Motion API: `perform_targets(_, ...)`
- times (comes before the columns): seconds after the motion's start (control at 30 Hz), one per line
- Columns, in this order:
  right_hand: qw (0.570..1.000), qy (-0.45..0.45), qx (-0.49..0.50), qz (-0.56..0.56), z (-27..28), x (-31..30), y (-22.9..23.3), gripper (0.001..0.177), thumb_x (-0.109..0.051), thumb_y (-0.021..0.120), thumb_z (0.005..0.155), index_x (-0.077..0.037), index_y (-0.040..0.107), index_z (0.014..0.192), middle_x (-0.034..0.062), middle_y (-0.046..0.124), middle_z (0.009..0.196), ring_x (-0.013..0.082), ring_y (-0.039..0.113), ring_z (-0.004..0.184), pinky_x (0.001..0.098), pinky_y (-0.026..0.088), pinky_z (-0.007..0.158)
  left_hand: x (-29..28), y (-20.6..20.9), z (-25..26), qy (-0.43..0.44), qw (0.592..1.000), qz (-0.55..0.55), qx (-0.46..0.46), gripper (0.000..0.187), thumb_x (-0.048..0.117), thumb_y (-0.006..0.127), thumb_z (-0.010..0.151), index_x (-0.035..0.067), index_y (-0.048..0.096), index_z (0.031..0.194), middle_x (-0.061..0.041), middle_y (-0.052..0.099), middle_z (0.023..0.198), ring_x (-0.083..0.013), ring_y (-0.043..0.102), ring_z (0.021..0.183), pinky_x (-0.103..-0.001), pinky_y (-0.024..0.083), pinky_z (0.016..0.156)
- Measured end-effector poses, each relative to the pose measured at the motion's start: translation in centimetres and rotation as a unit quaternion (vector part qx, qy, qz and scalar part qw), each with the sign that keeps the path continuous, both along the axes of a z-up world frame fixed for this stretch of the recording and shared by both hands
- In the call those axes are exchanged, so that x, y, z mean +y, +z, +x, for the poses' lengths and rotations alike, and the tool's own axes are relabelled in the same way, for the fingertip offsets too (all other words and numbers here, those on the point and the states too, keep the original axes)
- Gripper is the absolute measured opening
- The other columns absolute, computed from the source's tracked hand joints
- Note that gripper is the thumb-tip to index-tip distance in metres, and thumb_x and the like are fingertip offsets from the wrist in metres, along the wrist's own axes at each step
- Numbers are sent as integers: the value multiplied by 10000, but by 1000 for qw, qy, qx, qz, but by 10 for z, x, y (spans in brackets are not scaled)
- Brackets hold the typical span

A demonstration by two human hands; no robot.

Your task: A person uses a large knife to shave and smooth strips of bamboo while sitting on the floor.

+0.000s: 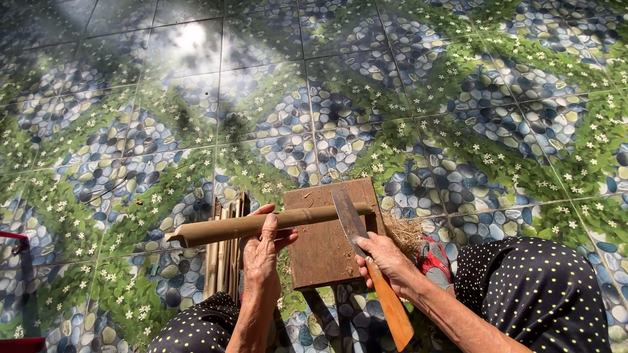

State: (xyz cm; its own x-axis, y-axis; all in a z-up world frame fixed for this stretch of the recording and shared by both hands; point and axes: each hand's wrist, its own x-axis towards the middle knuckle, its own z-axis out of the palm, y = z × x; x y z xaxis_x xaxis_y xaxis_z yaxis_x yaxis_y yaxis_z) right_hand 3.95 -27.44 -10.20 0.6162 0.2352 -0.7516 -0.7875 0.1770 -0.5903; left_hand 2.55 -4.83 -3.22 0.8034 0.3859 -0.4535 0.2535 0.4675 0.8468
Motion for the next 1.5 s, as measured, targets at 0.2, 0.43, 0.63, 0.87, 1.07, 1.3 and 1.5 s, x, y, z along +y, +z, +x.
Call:
perform_targets(0.2, 1000, 29, -5, 6, -2, 9, 14, 329, -245, 543, 1053, -104, 518, 1349, 40, 546, 670, 138, 493, 457, 277, 455, 348, 23, 4, -8, 53, 992, 42, -105, 271, 167, 636, 965, 19, 668, 1189, -185, 605, 1202, -310, 704, 971, -375, 672, 774)
perform_targets(0.43, 1000, 17, -10, 15, -3, 21, 9, 242, -238, 553, 1054, -97, 524, 1248, 44, 554, 668, 128, 505, 468, 273, 454, 361, 26, 13, -14, 59, 990, 70, -109, 171, 99, 647, 954, 36, 684, 1108, -185, 619, 1196, -340, 716, 983, -387, 691, 757)
perform_targets(0.63, 998, 35, -30, 39, -3, 28, 13, 159, -244, 569, 1064, -109, 489, 1090, 51, 540, 666, 117, 474, 446, 269, 426, 349, 28, 19, -18, 33, 993, 79, -81, 221, 164, 645, 965, 54, 689, 1151, -187, 653, 1044, -351, 750, 820, -407, 678, 778)
perform_targets(0.87, 993, 43, -19, 104, -6, 44, 27, 220, -236, 587, 1060, -106, 473, 1194, 34, 481, 656, 126, 446, 437, 254, 429, 320, 28, 23, -15, 38, 992, 104, -59, 222, 144, 647, 955, 53, 673, 1156, -203, 680, 1048, -366, 766, 771, -418, 673, 731)
perform_targets(1.07, 995, 35, -26, 94, -3, 46, 23, 246, -235, 589, 1077, -134, 401, 956, 24, 448, 638, 120, 416, 430, 265, 391, 310, 29, 15, -15, 31, 990, 116, -76, 238, 166, 685, 906, 78, 671, 1127, -175, 672, 1139, -365, 773, 812, -390, 674, 689)
perform_targets(1.3, 990, 93, -38, 102, -3, 43, 42, 277, -349, 641, 1007, -152, 467, 1095, -1, 409, 638, 97, 384, 405, 256, 348, 311, 32, 18, -18, -26, 986, 117, -118, 309, 202, 690, 897, 97, 666, 1187, -172, 661, 1169, -346, 776, 867, -389, 664, 817)
perform_targets(1.5, 994, 19, -41, 98, -1, 40, 32, 276, -268, 602, 1063, -154, 373, 961, 7, 413, 649, 104, 385, 441, 249, 372, 311, 38, 17, -21, -71, 977, 137, -146, 296, 102, 703, 907, 101, 722, 1202, -131, 633, 1266, -274, 702, 1142, -376, 645, 957)
